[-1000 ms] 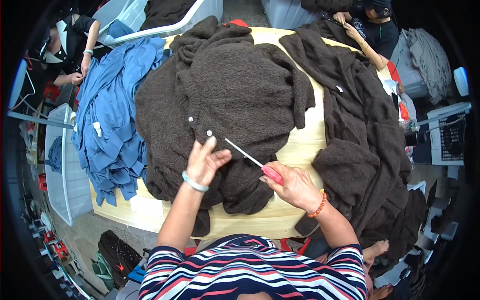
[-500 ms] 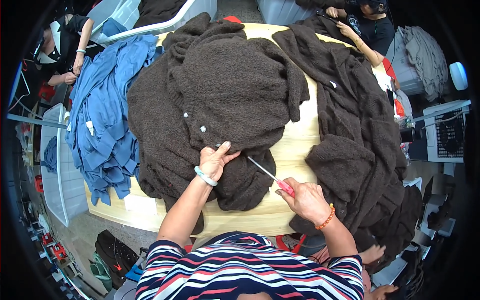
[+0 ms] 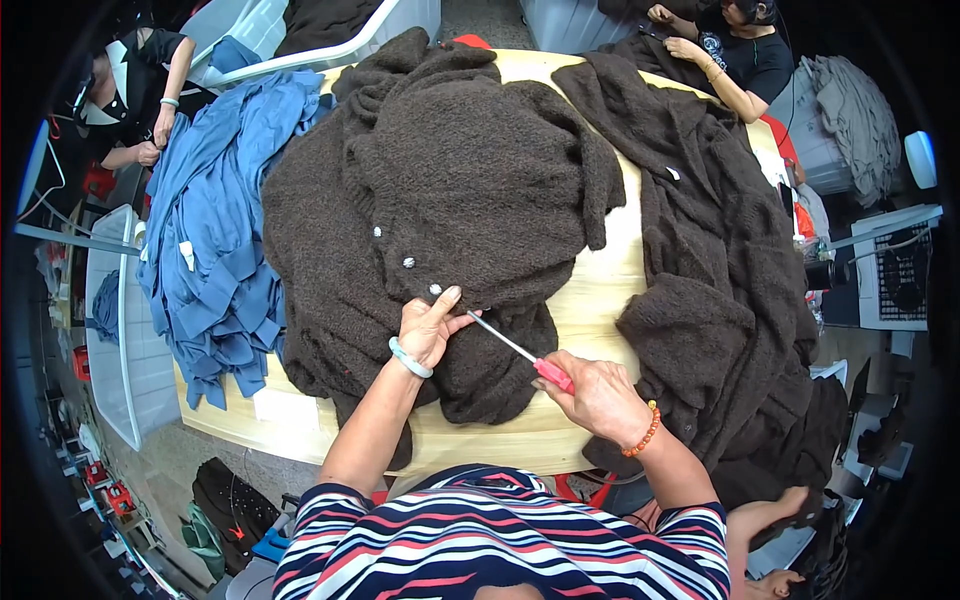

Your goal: Trimming loose threads from brown fleece garments using scissors.

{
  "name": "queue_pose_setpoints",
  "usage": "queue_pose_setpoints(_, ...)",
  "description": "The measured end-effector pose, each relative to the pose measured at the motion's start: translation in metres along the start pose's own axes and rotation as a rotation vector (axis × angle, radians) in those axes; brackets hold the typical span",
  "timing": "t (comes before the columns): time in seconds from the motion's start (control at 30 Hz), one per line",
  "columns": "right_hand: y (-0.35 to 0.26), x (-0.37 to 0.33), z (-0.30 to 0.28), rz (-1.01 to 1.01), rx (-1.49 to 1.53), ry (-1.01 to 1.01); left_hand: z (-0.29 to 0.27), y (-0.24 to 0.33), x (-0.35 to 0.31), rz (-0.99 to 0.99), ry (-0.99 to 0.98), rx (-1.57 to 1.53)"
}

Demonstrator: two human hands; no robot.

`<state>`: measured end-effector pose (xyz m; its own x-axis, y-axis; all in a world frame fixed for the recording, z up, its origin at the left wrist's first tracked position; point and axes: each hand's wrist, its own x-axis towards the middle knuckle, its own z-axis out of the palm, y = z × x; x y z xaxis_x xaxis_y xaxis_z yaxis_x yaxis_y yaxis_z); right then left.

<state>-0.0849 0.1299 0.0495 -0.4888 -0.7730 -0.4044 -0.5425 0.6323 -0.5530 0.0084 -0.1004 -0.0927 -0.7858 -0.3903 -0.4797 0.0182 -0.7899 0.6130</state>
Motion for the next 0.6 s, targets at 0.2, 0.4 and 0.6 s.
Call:
queue_pose_setpoints(0.2, 0.000, 0.000, 0.004, -0.031, 0.047, 0.075, -0.015, 0.018, -0.002, -0.040, 0.004, -0.099)
queue_pose_setpoints(0.4, -0.010, 0.006, 0.004, 0.036, -0.070, 0.016, -0.004, 0.013, -0.001, 0.066, -0.005, -0.078)
queue_pose_setpoints(0.6, -0.013, 0.012, -0.002, 0.041, -0.089, 0.030, -0.007, 0.009, -0.003, 0.045, -0.001, -0.053)
